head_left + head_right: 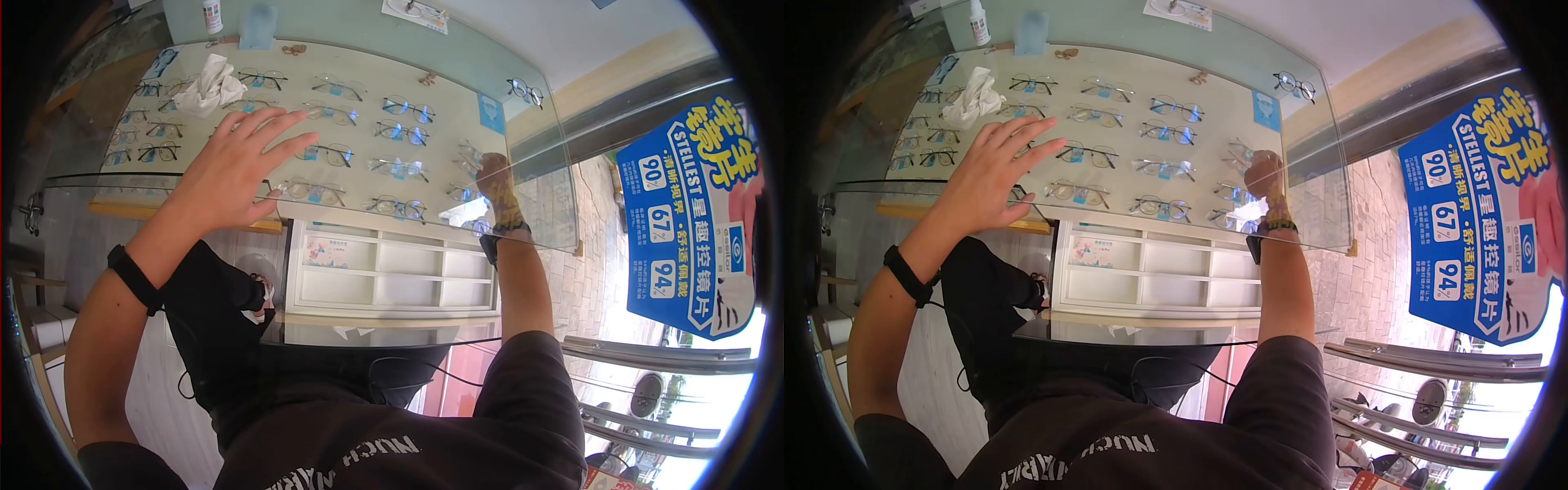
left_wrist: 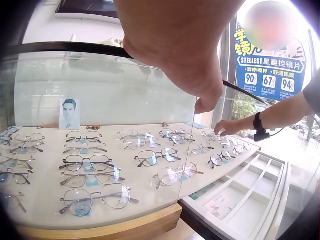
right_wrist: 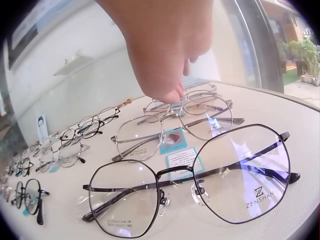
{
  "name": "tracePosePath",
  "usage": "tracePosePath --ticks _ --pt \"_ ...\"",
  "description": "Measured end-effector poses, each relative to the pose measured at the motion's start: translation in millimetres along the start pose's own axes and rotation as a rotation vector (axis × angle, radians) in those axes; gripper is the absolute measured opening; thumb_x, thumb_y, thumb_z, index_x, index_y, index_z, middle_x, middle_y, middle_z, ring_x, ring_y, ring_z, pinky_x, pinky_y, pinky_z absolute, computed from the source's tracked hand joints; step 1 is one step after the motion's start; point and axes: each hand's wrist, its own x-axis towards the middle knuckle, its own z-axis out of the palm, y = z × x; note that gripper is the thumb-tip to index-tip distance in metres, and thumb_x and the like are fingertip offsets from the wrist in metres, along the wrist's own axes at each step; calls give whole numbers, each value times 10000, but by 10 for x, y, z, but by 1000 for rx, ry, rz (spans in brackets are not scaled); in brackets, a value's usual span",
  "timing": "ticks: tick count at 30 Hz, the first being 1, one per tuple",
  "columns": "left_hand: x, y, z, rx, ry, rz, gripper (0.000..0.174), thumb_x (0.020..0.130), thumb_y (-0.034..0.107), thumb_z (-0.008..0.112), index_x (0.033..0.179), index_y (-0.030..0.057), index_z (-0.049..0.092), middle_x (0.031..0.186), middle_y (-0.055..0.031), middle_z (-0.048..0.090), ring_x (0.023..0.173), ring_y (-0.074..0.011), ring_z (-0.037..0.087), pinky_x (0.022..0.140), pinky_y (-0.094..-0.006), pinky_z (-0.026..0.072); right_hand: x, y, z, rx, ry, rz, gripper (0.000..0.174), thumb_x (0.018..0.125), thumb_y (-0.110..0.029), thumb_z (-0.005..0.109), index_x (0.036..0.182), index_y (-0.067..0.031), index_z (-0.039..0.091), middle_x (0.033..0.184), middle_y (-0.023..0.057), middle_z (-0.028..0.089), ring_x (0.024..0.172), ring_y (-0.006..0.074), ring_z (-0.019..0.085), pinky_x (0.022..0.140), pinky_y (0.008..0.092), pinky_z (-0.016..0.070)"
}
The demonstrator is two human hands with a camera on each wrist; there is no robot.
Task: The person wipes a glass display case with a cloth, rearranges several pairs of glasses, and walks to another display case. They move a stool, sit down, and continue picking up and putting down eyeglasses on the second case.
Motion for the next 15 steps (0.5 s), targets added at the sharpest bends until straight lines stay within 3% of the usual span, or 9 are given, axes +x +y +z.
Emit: tracePosePath --ticks 4,8,10,11,13,15 --pt "7 8 -6 -11 15 5 873 722 139 807 1552 171 540 1645 -98 467 1457 -350 470 1175 -481 383 -67 81 121 -11 22 -7 128 818 -79 676 917 -91 756 1078 111 743 1135 313 658 1042 462 482" --pt "10 5 -6 -8 11 5 873 721 143 806 1552 169 539 1644 -100 468 1458 -351 469 1172 -479 384 -2 -7 20 -3 -119 32 225 829 -127 715 1047 -75 723 1136 133 747 1172 341 652 1065 493 472" --pt "10 6 -6 -12 12 4 871 723 143 804 1552 166 539 1643 -101 469 1459 -352 468 1172 -480 382 84 -122 -32 70 -241 376 368 847 -197 742 1181 -61 666 1133 144 747 1170 365 651 1063 508 472" --pt "10 7 -6 -12 12 4 871 723 143 804 1552 166 539 1643 -101 469 1459 -352 468 1172 -480 382 132 -175 -73 70 -241 376 368 847 -197 742 1181 -61 666 1133 144 747 1170 365 651 1063 508 472" --pt "9 7 -6 -16 12 4 867 725 142 803 1551 165 540 1643 -102 470 1460 -352 467 1173 -483 380 192 -244 -133 133 -307 581 430 870 -247 750 1232 -51 627 1146 152 750 1211 388 635 1067 524 470" --pt "11 9 -8 -16 12 3 866 726 142 803 1551 164 541 1643 -103 470 1461 -353 466 1173 -485 380 216 -294 -169 131 -311 567 446 884 -256 744 1256 -47 616 1173 147 750 1244 394 623 1086 521 460"
